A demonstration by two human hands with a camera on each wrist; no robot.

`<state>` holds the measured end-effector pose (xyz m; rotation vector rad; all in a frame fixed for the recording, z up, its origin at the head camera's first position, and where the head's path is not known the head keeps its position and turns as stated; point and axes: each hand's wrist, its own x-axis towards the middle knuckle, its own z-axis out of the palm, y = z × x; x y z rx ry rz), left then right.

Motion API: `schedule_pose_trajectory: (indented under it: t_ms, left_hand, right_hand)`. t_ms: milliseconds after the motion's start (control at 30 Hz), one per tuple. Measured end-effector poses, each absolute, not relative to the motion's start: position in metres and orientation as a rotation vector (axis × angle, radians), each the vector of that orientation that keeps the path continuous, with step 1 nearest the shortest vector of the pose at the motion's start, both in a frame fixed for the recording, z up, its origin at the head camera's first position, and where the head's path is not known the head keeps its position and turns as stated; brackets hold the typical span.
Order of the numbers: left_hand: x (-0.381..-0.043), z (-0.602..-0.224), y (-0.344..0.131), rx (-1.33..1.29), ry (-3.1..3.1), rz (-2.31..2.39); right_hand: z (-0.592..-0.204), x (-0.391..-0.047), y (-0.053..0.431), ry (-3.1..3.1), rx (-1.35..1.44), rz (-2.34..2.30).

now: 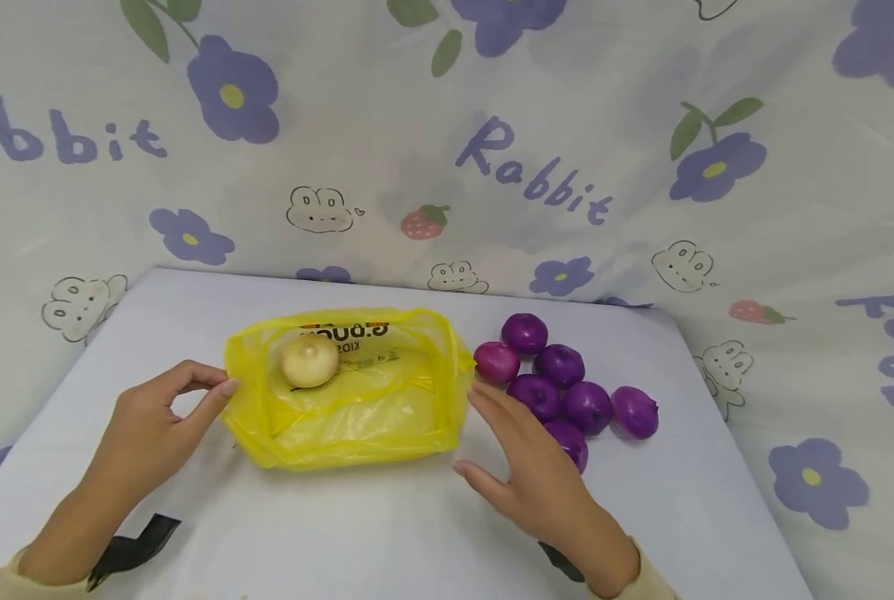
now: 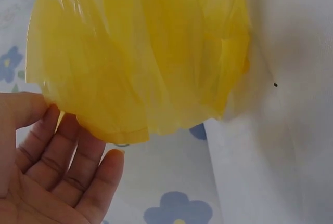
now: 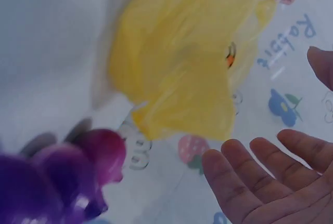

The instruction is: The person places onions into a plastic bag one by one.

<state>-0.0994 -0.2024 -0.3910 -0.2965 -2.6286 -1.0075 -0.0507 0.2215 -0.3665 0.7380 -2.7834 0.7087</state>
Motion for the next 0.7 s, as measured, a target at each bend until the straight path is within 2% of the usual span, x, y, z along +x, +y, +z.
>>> schedule_pose_trajectory:
  t_ms: [167, 700]
  left_hand:
    - [-0.097, -0.391, -0.204, -0.285, -2.620, -1.008]
    - [-0.099, -0.392, -0.203, -0.307, -2.626, -1.009]
  right_hand:
    - [-0.373, -0.049, 0.235, -2.824, 0.632, 0.552]
    - [-0.393, -0.038, 0.270, -2.918, 0.318, 0.592]
